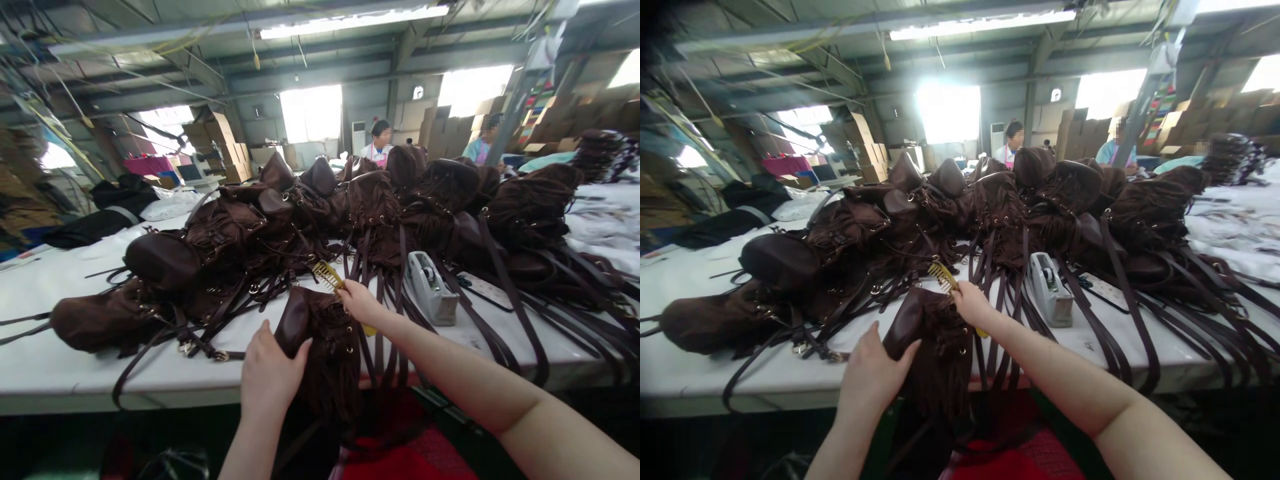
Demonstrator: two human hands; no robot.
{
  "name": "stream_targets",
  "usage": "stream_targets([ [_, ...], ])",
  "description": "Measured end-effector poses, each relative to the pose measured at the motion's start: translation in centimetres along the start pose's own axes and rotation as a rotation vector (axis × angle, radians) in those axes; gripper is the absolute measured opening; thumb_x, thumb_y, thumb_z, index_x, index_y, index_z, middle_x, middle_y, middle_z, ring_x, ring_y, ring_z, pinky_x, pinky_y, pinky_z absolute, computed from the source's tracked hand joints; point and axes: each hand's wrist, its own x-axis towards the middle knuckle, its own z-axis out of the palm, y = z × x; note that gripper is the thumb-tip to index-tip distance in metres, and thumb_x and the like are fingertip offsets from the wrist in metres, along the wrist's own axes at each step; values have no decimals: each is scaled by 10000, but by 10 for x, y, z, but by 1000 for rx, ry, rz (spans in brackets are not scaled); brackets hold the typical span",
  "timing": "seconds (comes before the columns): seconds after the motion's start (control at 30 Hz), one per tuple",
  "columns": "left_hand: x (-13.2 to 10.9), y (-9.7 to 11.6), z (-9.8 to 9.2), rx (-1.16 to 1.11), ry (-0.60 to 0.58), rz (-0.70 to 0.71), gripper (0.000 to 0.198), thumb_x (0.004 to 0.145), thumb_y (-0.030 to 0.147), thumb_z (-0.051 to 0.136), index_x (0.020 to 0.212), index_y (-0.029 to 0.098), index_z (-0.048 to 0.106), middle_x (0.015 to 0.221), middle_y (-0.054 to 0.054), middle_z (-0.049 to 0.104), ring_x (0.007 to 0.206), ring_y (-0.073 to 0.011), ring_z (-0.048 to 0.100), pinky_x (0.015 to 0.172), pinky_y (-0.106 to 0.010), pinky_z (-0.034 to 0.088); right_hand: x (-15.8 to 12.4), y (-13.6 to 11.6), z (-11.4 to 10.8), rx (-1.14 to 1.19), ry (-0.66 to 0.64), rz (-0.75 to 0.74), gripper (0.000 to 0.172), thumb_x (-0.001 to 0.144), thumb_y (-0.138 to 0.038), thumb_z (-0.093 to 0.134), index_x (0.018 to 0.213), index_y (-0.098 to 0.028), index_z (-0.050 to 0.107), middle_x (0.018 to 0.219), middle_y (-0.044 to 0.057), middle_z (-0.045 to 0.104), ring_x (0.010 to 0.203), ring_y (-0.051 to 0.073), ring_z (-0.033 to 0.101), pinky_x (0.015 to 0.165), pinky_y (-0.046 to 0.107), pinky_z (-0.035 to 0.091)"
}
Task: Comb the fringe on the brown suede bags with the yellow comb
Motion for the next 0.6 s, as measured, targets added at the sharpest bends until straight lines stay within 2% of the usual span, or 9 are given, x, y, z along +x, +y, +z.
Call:
stream_targets([
  [0.03, 7, 6, 7, -8, -85, -12, 768, 776, 491, 571, 1299, -22, 342, 1147, -251, 568, 1074, -362, 546, 883, -421, 432, 3, -3, 3, 68, -9, -7, 120, 845, -211, 540, 938, -141, 569, 888, 52, 654, 802, 150, 605, 712, 256, 451],
  [0.13, 18, 8, 22, -109, -297, -65, 437, 831, 305, 477, 1223, 111, 456, 992, -168, 660, 923, -324, 633, 763, -398, 464, 2, -9, 10, 377, -69, -23, 442, 665, -238, 731, 1061, -145, 560, 959, 38, 679, 829, 161, 636, 733, 256, 491],
  [0.2, 20, 1, 25, -191, -328, -58, 339, 853, 267, 409, 1167, 189, 508, 967, -127, 682, 916, -305, 646, 733, -379, 468, -2, -13, 15, 493, -108, -73, 549, 581, -275, 782, 1072, -149, 572, 970, 41, 683, 853, 188, 641, 757, 277, 501],
  [0.27, 22, -11, 20, -246, -337, -35, 348, 859, 266, 379, 1174, 228, 524, 964, -99, 695, 911, -294, 652, 723, -373, 476, -8, -20, 21, 456, -128, -177, 603, 515, -304, 804, 1062, -167, 591, 977, 37, 683, 872, 211, 639, 773, 289, 499],
  [0.37, 32, -26, -6, -319, -313, 160, 404, 790, 191, 436, 1158, 277, 579, 1059, -47, 686, 1015, -250, 619, 832, -347, 472, -17, -34, 32, 319, -26, -208, 543, 533, -311, 762, 1032, -167, 603, 952, 53, 687, 853, 235, 641, 759, 307, 497],
  [0.43, 46, -31, -36, -325, -294, 345, 444, 723, 138, 481, 1104, 307, 633, 1125, -9, 666, 1074, -221, 586, 917, -315, 443, -22, -43, 36, 267, 51, -158, 340, 621, -288, 683, 927, -155, 622, 848, 52, 692, 771, 227, 645, 686, 296, 495],
  [0.5, 67, -29, -69, -257, -261, 485, 420, 705, 143, 523, 1052, 326, 671, 1102, 1, 673, 1047, -221, 591, 940, -312, 437, -27, -51, 39, 337, 8, -162, 145, 680, -238, 613, 798, -156, 630, 749, 33, 682, 688, 199, 639, 596, 255, 478],
  [0.57, 92, -23, -96, -132, -100, 607, 362, 716, 164, 564, 1016, 323, 690, 1059, -9, 682, 1046, -242, 582, 997, -348, 397, -34, -58, 40, 505, -74, -212, 80, 694, -186, 582, 750, -162, 634, 732, 11, 677, 663, 170, 634, 556, 217, 465],
  [0.6, 106, -20, -105, -71, 52, 640, 356, 733, 188, 581, 1056, 304, 674, 1096, -27, 665, 1086, -259, 557, 1050, -386, 343, -39, -62, 40, 592, -92, -227, 83, 689, -160, 573, 742, -165, 635, 733, 2, 676, 661, 159, 633, 555, 206, 468],
])
